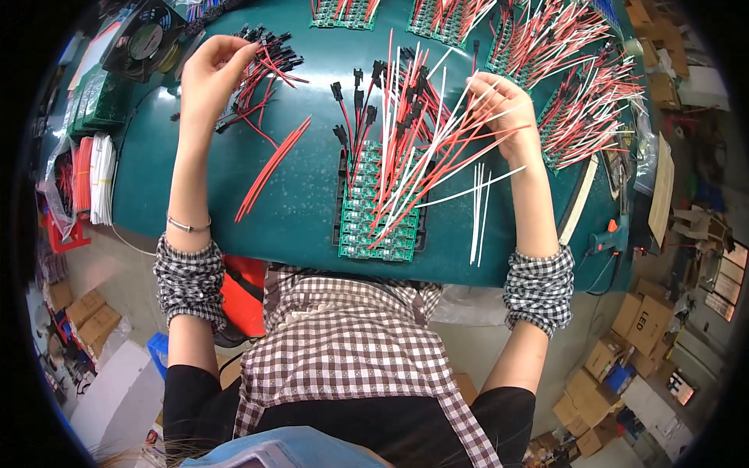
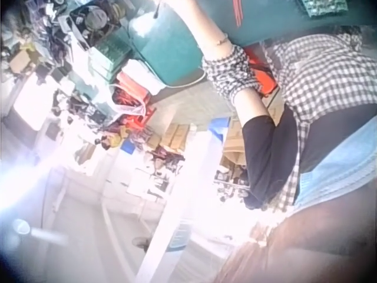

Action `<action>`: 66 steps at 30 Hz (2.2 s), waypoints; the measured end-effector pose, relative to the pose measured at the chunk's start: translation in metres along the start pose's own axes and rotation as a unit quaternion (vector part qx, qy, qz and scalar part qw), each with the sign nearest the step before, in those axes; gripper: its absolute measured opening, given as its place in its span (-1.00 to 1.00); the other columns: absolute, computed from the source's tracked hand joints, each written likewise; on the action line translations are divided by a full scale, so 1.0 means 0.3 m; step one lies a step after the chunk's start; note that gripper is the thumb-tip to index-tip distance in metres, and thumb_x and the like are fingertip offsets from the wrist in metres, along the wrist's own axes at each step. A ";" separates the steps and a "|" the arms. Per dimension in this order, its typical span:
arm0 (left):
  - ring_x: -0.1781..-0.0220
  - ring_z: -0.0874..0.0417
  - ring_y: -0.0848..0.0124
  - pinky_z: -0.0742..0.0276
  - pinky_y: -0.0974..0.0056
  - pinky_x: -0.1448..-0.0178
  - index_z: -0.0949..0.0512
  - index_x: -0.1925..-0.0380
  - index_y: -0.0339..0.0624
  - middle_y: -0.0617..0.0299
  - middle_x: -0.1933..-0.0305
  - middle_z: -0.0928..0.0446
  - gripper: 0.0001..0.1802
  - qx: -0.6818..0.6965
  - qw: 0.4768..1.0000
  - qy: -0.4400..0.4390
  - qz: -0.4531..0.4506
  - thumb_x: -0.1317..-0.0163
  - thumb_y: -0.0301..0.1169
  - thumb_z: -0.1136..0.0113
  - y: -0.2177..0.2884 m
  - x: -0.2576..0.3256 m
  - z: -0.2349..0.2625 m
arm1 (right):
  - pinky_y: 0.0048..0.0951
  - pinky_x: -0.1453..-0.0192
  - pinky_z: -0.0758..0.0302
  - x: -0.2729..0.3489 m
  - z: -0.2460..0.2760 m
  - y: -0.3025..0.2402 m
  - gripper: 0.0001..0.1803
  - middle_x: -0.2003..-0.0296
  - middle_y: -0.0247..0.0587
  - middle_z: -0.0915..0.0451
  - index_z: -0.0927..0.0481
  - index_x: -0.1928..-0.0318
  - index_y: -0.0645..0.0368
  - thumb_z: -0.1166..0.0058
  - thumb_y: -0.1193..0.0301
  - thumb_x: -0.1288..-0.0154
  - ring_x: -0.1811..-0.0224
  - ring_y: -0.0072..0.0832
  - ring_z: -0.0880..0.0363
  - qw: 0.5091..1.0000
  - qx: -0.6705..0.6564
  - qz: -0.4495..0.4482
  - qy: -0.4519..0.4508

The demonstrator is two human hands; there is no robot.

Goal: The person inserts wires and wire connectors into circuit board modules by hand, removes the board from a fixture, positions it onto a wooden board, and picks up solder wire.

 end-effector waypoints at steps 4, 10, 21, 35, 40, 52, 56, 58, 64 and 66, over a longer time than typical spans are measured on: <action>0.24 -0.71 0.18 -0.56 0.18 0.11 -0.68 0.32 -0.21 0.10 0.37 -0.68 -0.59 -0.230 0.972 -0.054 0.012 -0.10 -0.05 -0.34 0.030 -0.015 -0.055 | -0.69 0.39 -0.48 0.017 0.066 -0.018 -0.59 0.31 -0.39 -0.61 -0.53 -0.10 0.30 -0.26 0.46 -0.26 0.44 -0.69 -0.55 0.999 -0.018 0.041 -0.016; 0.38 -0.62 0.45 -0.49 0.30 0.22 -0.68 0.33 -0.18 0.25 0.47 -0.63 -0.67 -0.084 0.996 -0.019 0.022 -0.11 -0.13 -0.33 -0.055 -0.052 -0.035 | -0.71 0.34 -0.48 0.146 0.145 -0.055 -0.71 0.26 -0.36 -0.62 -0.55 -0.05 0.24 -0.11 0.37 -0.41 0.39 -0.75 -0.52 0.992 0.028 0.109 0.057; 0.37 -0.59 0.60 -0.53 0.51 0.28 -0.55 0.20 -0.37 0.06 0.22 -0.67 -0.80 0.377 0.926 0.006 -0.004 -0.32 -0.42 -0.22 0.174 0.177 0.101 | -0.62 0.37 -0.43 0.617 0.046 -0.180 -0.78 0.37 -0.21 -0.63 -0.50 0.03 0.31 0.11 0.42 -0.48 0.47 -0.67 -0.49 0.901 0.140 0.354 0.209; 0.24 -0.70 0.34 -0.70 0.35 0.19 -0.44 0.11 -0.43 -0.07 0.11 -0.56 -0.75 0.593 0.739 -0.299 0.117 -0.22 -0.73 -0.20 0.258 0.665 -0.017 | -0.63 0.60 -0.20 0.664 -0.357 0.020 -0.78 0.52 -0.47 -0.58 -0.62 0.17 0.31 -0.09 0.37 -0.44 0.63 -0.81 -0.30 0.932 -0.075 -0.128 -0.330; 0.31 -0.68 0.41 -0.67 0.40 0.26 -0.52 0.21 -0.44 -0.06 0.14 -0.59 -0.84 0.530 0.811 -0.233 0.083 -0.20 -0.72 -0.23 0.246 0.667 -0.021 | -0.62 0.59 -0.18 0.683 -0.341 0.066 -0.83 0.63 -0.43 -0.52 -0.56 0.29 0.32 -0.28 0.48 -0.26 0.66 -0.82 -0.15 0.965 0.137 0.115 -0.194; 0.34 -0.66 0.52 -0.60 0.49 0.32 -0.54 0.23 -0.44 0.04 0.16 -0.64 -0.86 0.374 0.884 -0.236 0.152 -0.23 -0.64 -0.26 0.224 0.701 -0.043 | -0.49 0.59 -0.36 0.687 -0.355 0.124 -0.74 0.67 -0.34 -0.46 -0.63 0.17 0.23 -0.35 0.49 -0.10 0.71 -0.52 -0.42 0.887 0.311 0.336 -0.064; 0.41 -0.62 0.55 -0.54 0.50 0.38 -0.54 0.27 -0.41 0.05 0.16 -0.66 -0.88 0.364 0.914 -0.142 0.112 -0.22 -0.63 -0.28 0.168 0.646 -0.063 | -0.58 0.59 -0.25 0.703 -0.309 0.087 -0.77 0.72 -0.43 -0.32 -0.69 0.15 0.19 -0.32 0.55 -0.13 0.72 -0.68 -0.28 0.922 0.302 0.241 -0.031; 0.42 -0.61 0.59 -0.50 0.53 0.39 -0.55 0.29 -0.39 0.09 0.17 -0.67 -0.89 0.346 0.918 -0.153 0.118 -0.22 -0.61 -0.29 0.154 0.637 -0.078 | -0.60 0.58 -0.23 0.697 -0.290 0.106 -0.80 0.72 -0.44 -0.32 -0.69 0.18 0.24 -0.30 0.57 -0.15 0.71 -0.72 -0.23 0.930 0.277 0.239 -0.041; 0.43 -0.59 0.64 -0.46 0.57 0.41 -0.55 0.32 -0.35 0.14 0.18 -0.67 -0.91 0.334 0.920 -0.162 0.126 -0.23 -0.61 -0.29 0.143 0.644 -0.104 | -0.62 0.57 -0.21 0.692 -0.275 0.140 -0.87 0.65 -0.43 -0.46 -0.67 0.22 0.33 -0.25 0.58 -0.21 0.68 -0.79 -0.18 0.953 0.245 0.171 -0.057; 0.43 -0.58 0.64 -0.46 0.57 0.41 -0.55 0.33 -0.35 0.14 0.18 -0.67 -0.91 0.333 0.921 -0.161 0.120 -0.23 -0.61 -0.29 0.145 0.644 -0.105 | -0.62 0.58 -0.20 0.690 -0.275 0.145 -0.88 0.64 -0.43 -0.47 -0.67 0.22 0.34 -0.25 0.58 -0.21 0.68 -0.80 -0.18 0.954 0.237 0.176 -0.057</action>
Point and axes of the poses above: each hand's wrist, its own x-axis away from the middle knuckle, its own z-axis out of the back of the hand, y = z × x, the point moved 2 cm from there along -x, towards the middle knuckle
